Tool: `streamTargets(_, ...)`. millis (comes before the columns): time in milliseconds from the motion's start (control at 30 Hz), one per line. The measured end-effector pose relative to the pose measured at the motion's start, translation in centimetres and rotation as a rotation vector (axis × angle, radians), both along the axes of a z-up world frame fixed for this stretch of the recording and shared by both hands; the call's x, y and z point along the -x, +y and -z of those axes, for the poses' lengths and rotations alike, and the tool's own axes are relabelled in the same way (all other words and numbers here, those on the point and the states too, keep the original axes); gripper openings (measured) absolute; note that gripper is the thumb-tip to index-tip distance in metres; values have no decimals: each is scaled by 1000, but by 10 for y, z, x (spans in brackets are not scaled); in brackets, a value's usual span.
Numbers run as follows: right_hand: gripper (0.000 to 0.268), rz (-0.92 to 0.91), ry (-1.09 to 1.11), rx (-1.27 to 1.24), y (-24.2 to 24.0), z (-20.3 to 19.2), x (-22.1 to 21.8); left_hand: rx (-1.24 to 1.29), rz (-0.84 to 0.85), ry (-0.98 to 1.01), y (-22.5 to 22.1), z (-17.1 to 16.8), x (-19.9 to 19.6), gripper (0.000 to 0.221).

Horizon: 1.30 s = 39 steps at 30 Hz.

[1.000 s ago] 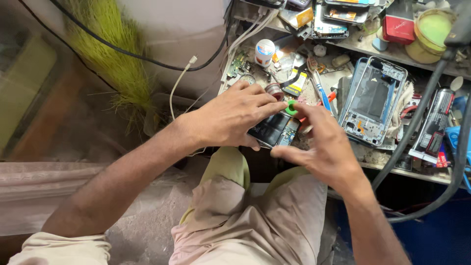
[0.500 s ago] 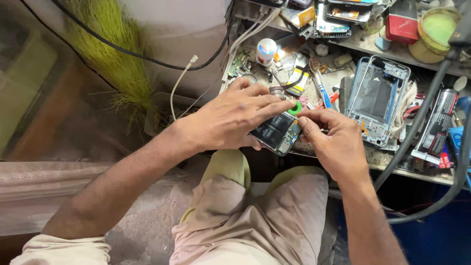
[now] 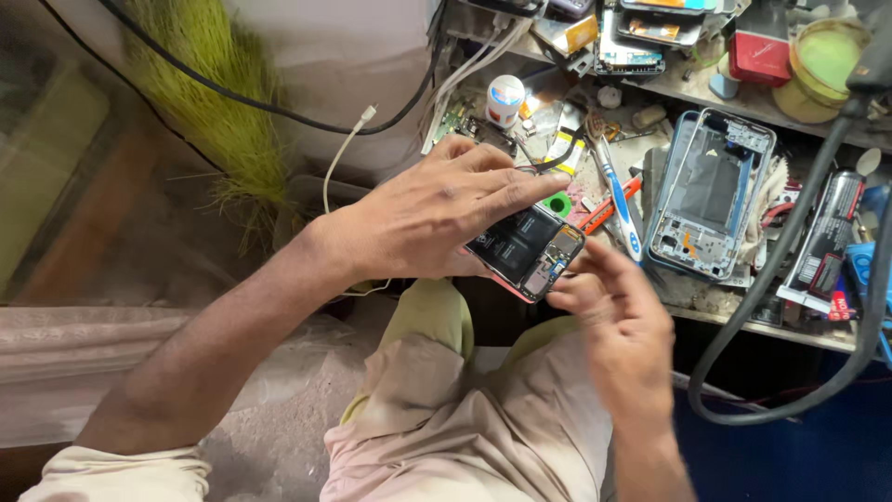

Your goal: The person holds a disassembled smartphone and uses an orange utility knife to scrape adhesive residue from the phone's frame. They work along the edges and corners of the device while seated on the floor.

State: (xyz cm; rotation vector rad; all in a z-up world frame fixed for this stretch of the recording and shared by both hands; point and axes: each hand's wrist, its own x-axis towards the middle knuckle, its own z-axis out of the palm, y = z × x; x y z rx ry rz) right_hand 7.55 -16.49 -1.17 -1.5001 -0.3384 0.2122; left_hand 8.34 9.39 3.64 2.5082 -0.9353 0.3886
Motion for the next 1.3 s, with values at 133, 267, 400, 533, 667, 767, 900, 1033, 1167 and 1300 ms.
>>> streamTargets(133, 51, 46, -83, 64, 4, 12, 8, -52, -23, -27, -4, -20, 3, 107)
streamTargets(267, 43, 156, 175, -39, -12, 8, 23, -105, -52, -57, 7, -41, 35, 98)
streamTargets(400, 51, -198, 271, -194, -11, 14, 55, -249, -39, -107, -7, -41, 69, 80)
streamTargets(533, 23, -256, 463, -160, -6, 34, 86, -261, -40, -119, -25, -26, 104, 72)
streamTargets(667, 13, -84, 328, 161, -5, 35, 98, 96, -247, -53, -21, -11, 139, 81)
streamTargets(767, 28, 115, -441, 375, -1, 24, 104, 827, -344, 31, -34, 14, 153, 89)
streamTargets(900, 40, 126, -870, 561, 7, 13, 109, 1905, -168, 524, -84, 54, 160, 79)
streamTargets(1033, 42, 44, -938, 644, 9, 16, 127, 2300, 42, 819, -104, 72, 160, 62)
streamTargets(1167, 57, -49, -885, 662, -9, 18, 138, 2245, -131, 822, -108, 68, 160, 50)
streamTargets(1300, 69, 46, -653, 500, -47, 17, 123, 2230, -182, 872, -108, 65, 164, 51)
